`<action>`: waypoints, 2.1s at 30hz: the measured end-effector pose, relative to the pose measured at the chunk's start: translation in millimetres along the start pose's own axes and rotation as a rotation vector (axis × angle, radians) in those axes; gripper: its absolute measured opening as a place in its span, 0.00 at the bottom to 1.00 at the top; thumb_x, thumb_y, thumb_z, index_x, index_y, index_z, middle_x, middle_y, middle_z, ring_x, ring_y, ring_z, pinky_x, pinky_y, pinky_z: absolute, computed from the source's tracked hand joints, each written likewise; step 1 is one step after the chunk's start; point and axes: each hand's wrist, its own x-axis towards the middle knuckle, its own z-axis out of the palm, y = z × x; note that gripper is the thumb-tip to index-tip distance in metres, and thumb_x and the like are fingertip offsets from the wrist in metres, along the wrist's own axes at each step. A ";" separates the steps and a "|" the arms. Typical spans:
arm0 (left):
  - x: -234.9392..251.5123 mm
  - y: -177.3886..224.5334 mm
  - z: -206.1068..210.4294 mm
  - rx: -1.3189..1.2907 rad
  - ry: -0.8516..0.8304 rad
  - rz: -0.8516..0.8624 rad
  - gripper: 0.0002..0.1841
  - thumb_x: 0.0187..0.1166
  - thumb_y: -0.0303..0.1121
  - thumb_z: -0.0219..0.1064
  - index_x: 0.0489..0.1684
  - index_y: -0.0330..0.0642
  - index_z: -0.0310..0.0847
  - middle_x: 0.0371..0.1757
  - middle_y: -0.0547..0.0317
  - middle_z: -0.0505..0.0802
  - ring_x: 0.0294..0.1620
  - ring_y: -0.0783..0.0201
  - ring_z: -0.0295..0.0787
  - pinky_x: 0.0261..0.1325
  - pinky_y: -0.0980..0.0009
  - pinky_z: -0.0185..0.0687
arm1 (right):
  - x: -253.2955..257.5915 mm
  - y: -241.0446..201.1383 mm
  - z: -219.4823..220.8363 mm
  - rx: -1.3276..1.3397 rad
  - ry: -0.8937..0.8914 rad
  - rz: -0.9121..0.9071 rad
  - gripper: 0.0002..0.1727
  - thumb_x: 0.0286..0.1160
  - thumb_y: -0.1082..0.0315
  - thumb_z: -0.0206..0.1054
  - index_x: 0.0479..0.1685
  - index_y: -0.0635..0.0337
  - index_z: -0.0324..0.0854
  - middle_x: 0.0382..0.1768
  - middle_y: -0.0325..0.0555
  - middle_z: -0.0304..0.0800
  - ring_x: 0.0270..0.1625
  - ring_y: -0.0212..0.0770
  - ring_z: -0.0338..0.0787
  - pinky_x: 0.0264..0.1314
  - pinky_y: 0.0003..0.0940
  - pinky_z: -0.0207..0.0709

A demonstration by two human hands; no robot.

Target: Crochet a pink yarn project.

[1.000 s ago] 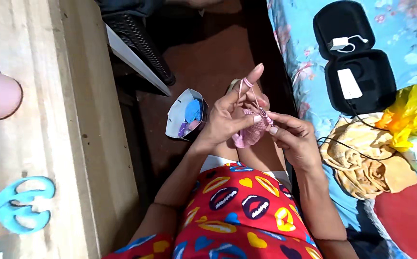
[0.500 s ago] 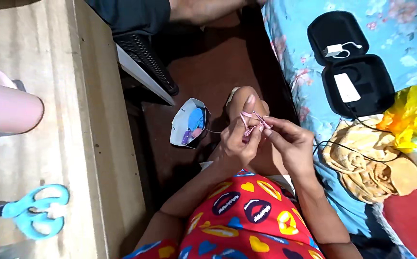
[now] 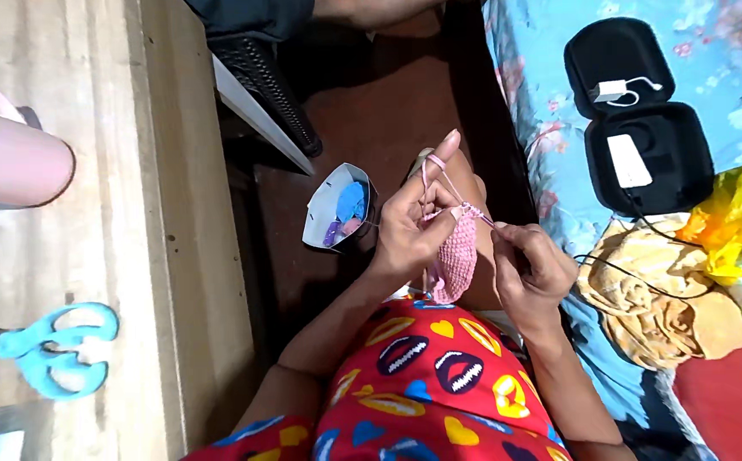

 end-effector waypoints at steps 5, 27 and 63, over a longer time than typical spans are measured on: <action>11.1 21.5 -5.9 0.031 -0.013 -0.217 0.37 0.67 0.10 0.61 0.85 0.26 0.60 0.37 0.63 0.91 0.31 0.77 0.84 0.41 0.81 0.84 | 1.0 2.9 -3.8 -0.004 -0.035 -0.049 0.06 0.77 0.76 0.66 0.38 0.70 0.86 0.29 0.51 0.85 0.29 0.33 0.83 0.32 0.21 0.77; 17.9 9.6 -12.1 -0.018 -0.099 -0.445 0.47 0.70 0.13 0.66 0.93 0.33 0.43 0.41 0.55 0.91 0.36 0.71 0.89 0.47 0.76 0.88 | 10.1 3.4 -12.4 0.475 -0.184 0.554 0.09 0.66 0.81 0.71 0.41 0.59 0.88 0.31 0.31 0.91 0.29 0.21 0.87 0.33 0.17 0.83; 9.8 22.2 3.3 0.079 0.080 -0.227 0.39 0.65 0.09 0.64 0.85 0.24 0.60 0.33 0.64 0.92 0.31 0.75 0.88 0.43 0.79 0.88 | 12.2 -1.9 -3.2 0.511 -0.139 0.410 0.10 0.69 0.82 0.69 0.45 0.64 0.89 0.40 0.34 0.94 0.35 0.20 0.89 0.39 0.16 0.84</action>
